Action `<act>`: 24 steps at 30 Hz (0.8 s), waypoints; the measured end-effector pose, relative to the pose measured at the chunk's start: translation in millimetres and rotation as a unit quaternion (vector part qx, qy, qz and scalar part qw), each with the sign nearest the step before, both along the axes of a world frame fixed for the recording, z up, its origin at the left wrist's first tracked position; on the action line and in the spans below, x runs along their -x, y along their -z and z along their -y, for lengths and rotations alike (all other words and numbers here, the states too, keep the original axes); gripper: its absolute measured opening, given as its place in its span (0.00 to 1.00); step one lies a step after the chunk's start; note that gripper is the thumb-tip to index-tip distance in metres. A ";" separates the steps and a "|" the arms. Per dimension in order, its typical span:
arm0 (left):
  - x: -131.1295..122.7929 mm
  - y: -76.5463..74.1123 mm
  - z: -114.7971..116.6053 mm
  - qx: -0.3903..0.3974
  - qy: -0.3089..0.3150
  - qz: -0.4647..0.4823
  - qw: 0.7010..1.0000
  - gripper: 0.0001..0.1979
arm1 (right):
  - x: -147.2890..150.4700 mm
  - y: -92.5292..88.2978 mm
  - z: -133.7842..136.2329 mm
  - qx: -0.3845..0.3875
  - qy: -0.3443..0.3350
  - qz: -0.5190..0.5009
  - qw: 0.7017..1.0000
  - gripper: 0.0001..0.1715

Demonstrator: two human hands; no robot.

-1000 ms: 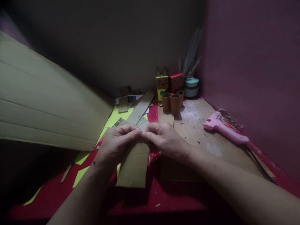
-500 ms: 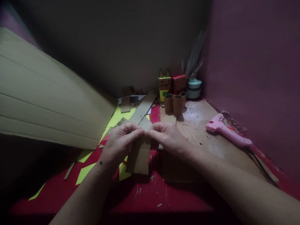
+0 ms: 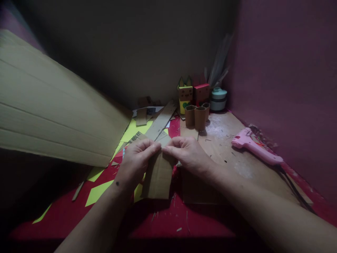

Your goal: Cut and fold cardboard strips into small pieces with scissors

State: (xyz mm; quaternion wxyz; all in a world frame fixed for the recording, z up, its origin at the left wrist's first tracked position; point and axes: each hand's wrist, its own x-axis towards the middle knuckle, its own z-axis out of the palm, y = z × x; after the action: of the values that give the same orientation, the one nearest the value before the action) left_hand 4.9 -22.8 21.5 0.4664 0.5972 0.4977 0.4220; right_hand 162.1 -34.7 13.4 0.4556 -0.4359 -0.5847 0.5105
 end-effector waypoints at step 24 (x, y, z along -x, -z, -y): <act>2.0 3.9 -3.9 0.034 0.047 0.071 0.996 0.14 | 0.2 6.2 2.5 -0.089 0.104 0.113 0.984 0.18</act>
State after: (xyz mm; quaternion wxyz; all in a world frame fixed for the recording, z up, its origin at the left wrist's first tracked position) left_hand 2.9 -18.9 17.6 0.5401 0.5722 0.4488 0.4236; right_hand 161.9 -37.2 7.1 0.4741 -0.5069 -0.6272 0.3534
